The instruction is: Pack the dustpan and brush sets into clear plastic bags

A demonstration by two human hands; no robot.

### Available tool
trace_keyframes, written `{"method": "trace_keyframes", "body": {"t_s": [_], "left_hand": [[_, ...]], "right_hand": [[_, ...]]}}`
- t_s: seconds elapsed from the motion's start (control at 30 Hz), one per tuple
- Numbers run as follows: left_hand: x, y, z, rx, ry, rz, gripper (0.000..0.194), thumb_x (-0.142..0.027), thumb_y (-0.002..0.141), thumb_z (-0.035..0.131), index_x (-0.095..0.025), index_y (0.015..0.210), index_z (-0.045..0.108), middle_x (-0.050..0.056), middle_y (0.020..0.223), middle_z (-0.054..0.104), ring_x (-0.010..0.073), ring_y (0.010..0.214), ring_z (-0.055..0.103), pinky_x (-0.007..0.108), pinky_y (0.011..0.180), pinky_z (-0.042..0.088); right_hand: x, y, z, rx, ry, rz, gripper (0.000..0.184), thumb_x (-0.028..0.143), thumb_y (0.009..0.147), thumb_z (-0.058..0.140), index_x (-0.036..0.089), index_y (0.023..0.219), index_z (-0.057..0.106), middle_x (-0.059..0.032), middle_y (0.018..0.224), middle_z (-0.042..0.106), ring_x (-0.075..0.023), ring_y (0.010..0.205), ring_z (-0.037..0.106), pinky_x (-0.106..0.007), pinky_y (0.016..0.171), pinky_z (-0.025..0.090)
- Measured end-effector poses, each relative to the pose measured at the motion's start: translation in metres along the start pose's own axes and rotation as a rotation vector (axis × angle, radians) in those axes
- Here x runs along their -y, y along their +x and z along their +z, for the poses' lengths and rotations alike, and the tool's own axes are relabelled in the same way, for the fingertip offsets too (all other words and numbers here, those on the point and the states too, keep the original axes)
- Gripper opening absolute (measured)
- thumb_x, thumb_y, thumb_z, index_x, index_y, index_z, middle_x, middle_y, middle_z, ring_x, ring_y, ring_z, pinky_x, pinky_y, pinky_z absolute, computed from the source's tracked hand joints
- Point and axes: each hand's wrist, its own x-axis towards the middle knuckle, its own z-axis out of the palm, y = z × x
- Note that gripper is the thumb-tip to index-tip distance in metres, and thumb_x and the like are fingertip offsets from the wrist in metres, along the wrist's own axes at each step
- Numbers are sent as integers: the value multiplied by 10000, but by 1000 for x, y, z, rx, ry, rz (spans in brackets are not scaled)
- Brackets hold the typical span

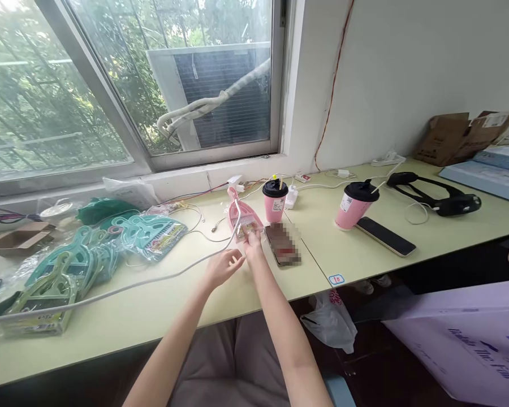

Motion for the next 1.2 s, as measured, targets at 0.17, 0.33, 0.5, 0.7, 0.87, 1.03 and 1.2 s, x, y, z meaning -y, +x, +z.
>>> {"method": "trace_keyframes", "body": {"t_s": [0.17, 0.33, 0.5, 0.7, 0.87, 1.03, 1.2], "left_hand": [[33, 5, -43, 285, -643, 2, 250, -321, 846, 534, -159, 828, 724, 115, 896, 719, 253, 825, 661, 357, 826, 473], [77, 38, -72, -177, -1116, -266, 311, -368, 882, 528, -177, 1091, 655, 119, 1012, 710, 223, 906, 670, 382, 874, 491], [98, 54, -72, -331, -1451, -252, 520, -534, 912, 424, -134, 1202, 586, 120, 945, 714, 244, 861, 689, 427, 849, 527], [114, 57, -55, -326, -1612, -224, 613, -616, 899, 374, -168, 1278, 552, 132, 1151, 675, 279, 1065, 641, 461, 926, 506], [124, 58, -57, -420, -1578, -273, 681, -669, 889, 325, -160, 1282, 549, 142, 1115, 686, 285, 1088, 630, 450, 939, 503], [135, 67, -50, -420, -1416, -382, 466, -440, 903, 528, -151, 1267, 550, 108, 1051, 709, 242, 1052, 653, 372, 948, 503], [141, 73, -38, -501, -1461, -326, 378, -264, 899, 543, -171, 1265, 555, 87, 1155, 685, 226, 1103, 630, 372, 996, 475]], "right_hand": [[5, -9, -10, 98, -36, 61, 537, 184, 582, 772, 274, 1085, 606, 10, 954, 717, -178, 827, 689, -374, 747, 599], [-8, -11, 2, 247, -141, 119, 652, 158, 523, 799, 249, 1132, 587, 14, 919, 711, -170, 806, 684, -372, 756, 594], [-23, -10, 15, 357, -273, 156, 692, 93, 470, 824, 221, 1116, 611, -14, 984, 707, -200, 897, 673, -384, 829, 575], [-28, -7, 8, 376, -363, 160, 772, 99, 508, 810, 273, 1214, 550, -33, 1121, 672, -218, 992, 657, -403, 842, 573], [-27, 0, 8, 379, -468, 115, 791, 114, 497, 830, 267, 1223, 553, -32, 1139, 665, -218, 1001, 651, -420, 894, 551], [-25, 5, 6, 333, -453, 122, 765, 140, 538, 826, 274, 1237, 543, -34, 1162, 666, -222, 1056, 637, -432, 941, 527], [-23, 2, 8, 297, -386, 139, 721, 147, 603, 785, 303, 1266, 549, -20, 1193, 666, -220, 1069, 640, -418, 928, 539]]}}
